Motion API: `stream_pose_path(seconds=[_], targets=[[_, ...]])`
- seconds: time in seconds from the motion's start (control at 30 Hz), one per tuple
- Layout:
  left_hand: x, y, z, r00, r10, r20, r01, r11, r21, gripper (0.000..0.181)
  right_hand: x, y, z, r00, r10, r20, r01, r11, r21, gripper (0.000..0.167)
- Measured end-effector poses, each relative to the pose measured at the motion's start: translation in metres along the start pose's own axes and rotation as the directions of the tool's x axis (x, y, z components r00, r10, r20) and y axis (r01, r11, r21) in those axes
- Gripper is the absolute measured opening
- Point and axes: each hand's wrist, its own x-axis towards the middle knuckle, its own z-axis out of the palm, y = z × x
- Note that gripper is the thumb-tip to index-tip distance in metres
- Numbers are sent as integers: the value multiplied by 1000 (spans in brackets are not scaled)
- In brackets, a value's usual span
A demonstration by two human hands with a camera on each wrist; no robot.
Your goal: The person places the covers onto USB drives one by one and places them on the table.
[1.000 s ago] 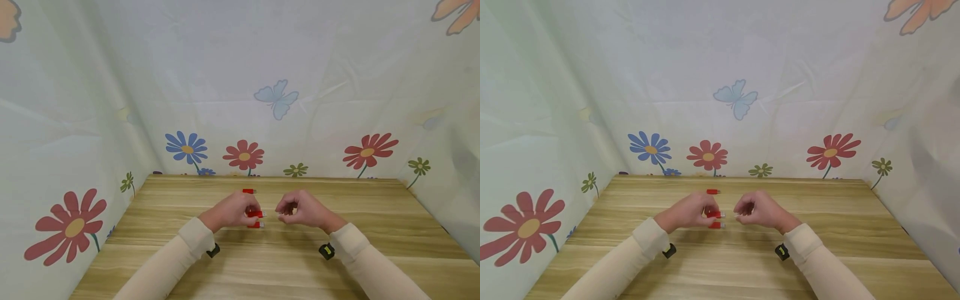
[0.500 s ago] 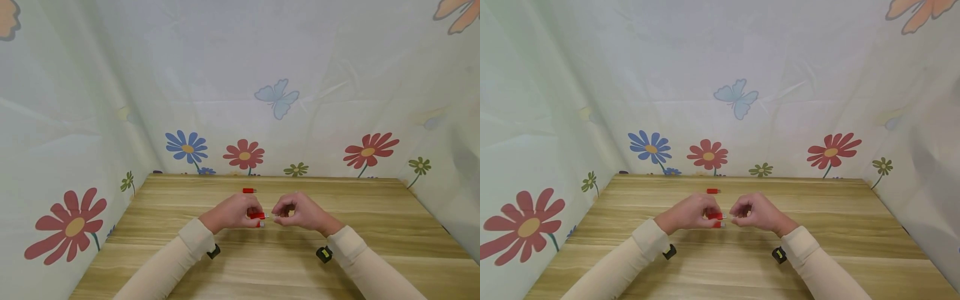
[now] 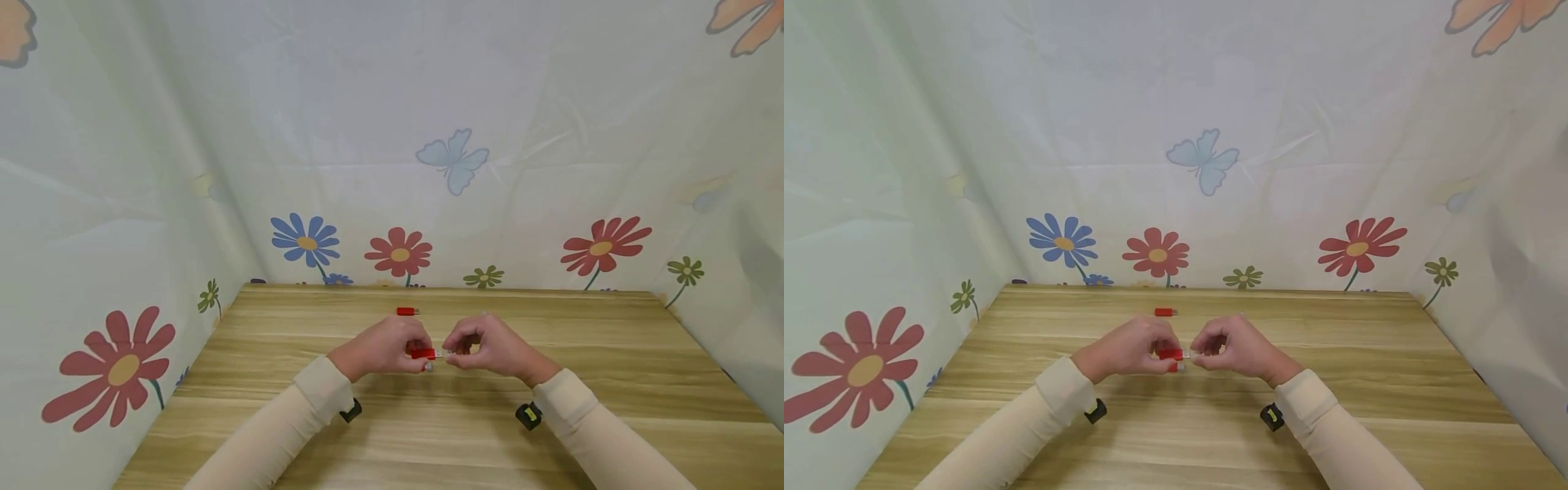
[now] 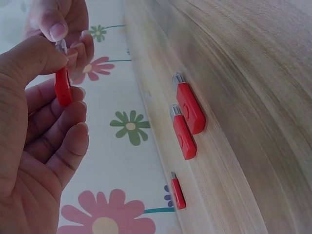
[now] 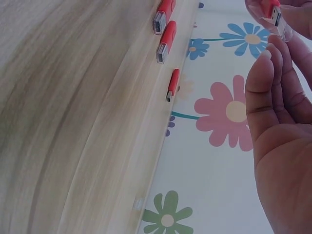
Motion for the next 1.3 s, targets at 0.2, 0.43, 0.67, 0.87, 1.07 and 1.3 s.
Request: stream_pose_path(seconds=[0.2, 0.43, 0.67, 0.87, 1.07, 1.3], targets=[[2, -1, 3, 1000, -7, 8, 7, 1000, -3, 17, 0, -1, -1, 1000, 6, 6, -6, 1000, 4, 7], [1, -1, 4, 1000, -1, -1, 1, 1000, 3, 17, 0, 0, 0, 1000, 6, 6, -6, 1000, -2, 7], [1, -2, 4, 1000, 6, -5, -6, 1000, 5, 17, 0, 2, 1, 1000, 14, 7, -14, 1000, -8, 8], [2, 0, 3, 1000, -7, 6, 7, 1000, 10, 18, 1, 1, 2, 1000, 17, 12, -17, 1000, -9, 10], [3, -1, 5, 1000, -12, 13, 12, 1000, 12, 17, 1, 1, 3, 1000, 27, 15, -27, 1000, -14, 12], [4, -2, 6, 1000, -6, 20, 6, 1000, 14, 16, 1, 1, 4, 999, 38, 22, -38, 999, -10, 9]])
